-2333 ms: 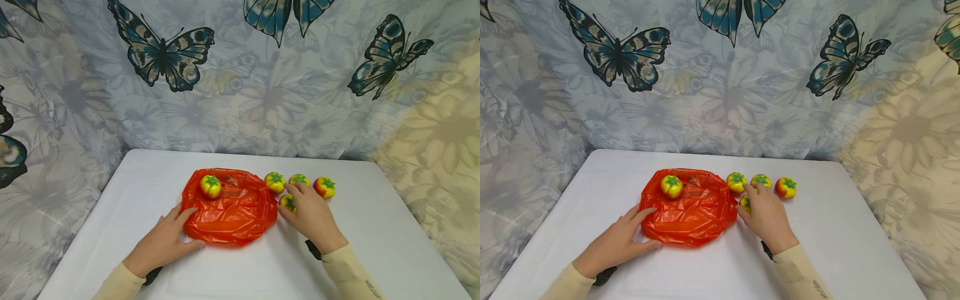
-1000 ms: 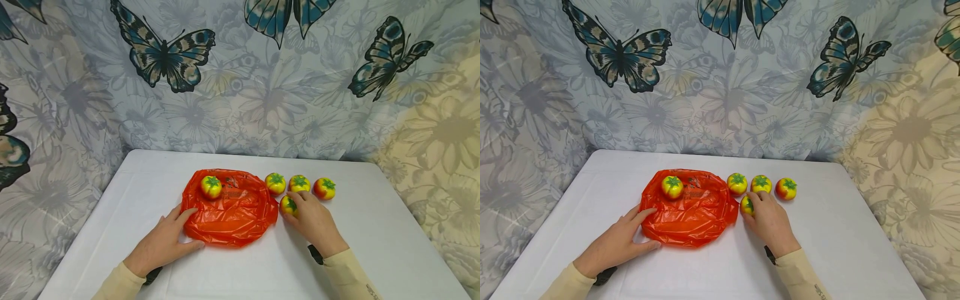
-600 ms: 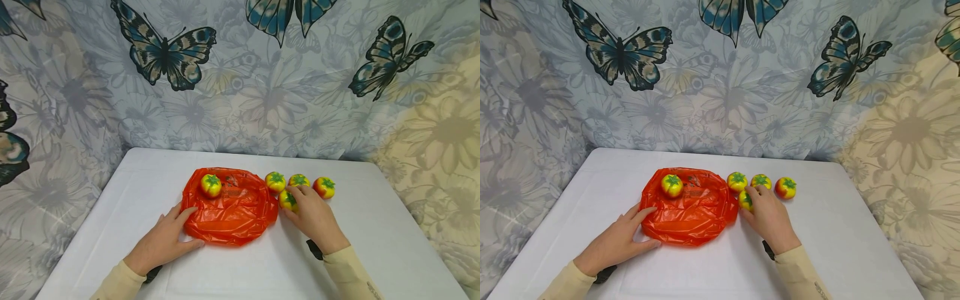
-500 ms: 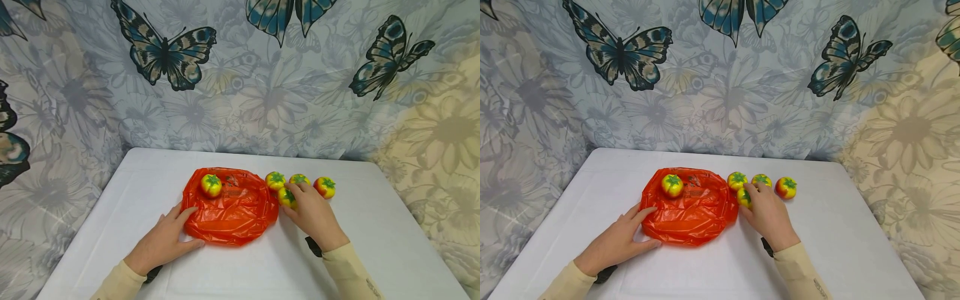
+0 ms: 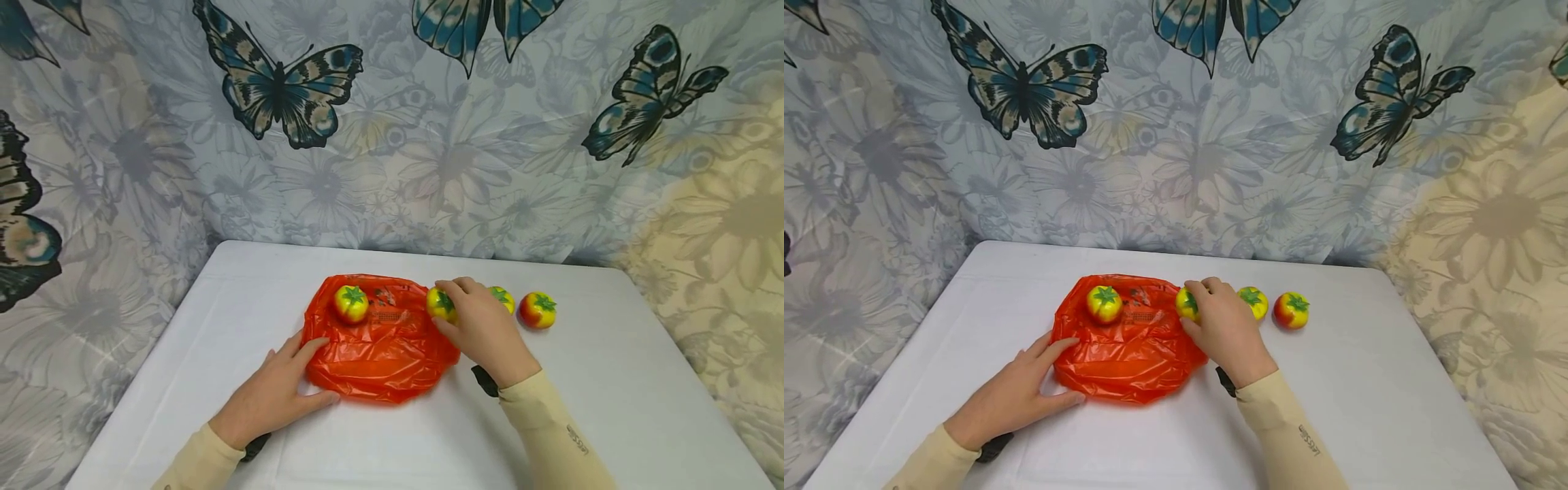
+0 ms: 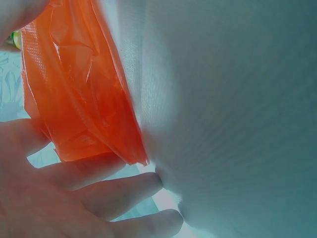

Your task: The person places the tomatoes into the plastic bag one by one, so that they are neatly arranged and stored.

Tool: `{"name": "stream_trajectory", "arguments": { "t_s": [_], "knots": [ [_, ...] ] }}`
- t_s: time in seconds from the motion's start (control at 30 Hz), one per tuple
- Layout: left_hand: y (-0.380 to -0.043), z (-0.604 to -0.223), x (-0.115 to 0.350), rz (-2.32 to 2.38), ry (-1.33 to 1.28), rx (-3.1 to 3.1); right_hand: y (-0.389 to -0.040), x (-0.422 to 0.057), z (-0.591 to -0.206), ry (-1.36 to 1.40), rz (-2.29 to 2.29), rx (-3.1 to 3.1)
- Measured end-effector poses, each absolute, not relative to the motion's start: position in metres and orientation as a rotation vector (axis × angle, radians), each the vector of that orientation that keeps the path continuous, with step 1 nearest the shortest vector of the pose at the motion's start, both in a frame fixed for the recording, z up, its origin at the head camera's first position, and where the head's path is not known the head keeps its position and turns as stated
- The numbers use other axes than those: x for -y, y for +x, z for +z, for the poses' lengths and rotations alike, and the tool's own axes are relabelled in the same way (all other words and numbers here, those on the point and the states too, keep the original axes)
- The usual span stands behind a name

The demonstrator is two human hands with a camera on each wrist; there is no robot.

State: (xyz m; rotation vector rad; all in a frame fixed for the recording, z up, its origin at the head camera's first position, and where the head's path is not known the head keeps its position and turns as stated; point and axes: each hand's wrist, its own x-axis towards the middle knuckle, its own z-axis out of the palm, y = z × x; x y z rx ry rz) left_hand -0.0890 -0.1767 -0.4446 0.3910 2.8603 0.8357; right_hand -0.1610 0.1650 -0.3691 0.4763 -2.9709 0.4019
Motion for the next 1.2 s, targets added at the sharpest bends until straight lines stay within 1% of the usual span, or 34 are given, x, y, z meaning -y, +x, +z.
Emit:
{"name": "stream_trajectory", "arguments": {
  "t_s": [0.3,0.63,1.2],
  "knots": [
    [-0.089,-0.445,0.178,0.851,0.385,-2.857,-0.179,-0.126,-0.373,0.591,0.412,2.98],
    [-0.089,-0.445,0.178,0.837,0.374,-2.865,-0.194,-0.098,-0.382,0.652,0.439,3.008],
    [-0.088,-0.445,0.177,0.827,0.37,-2.868,-0.202,-0.086,-0.402,0.692,0.401,3.026]
  ]
}}
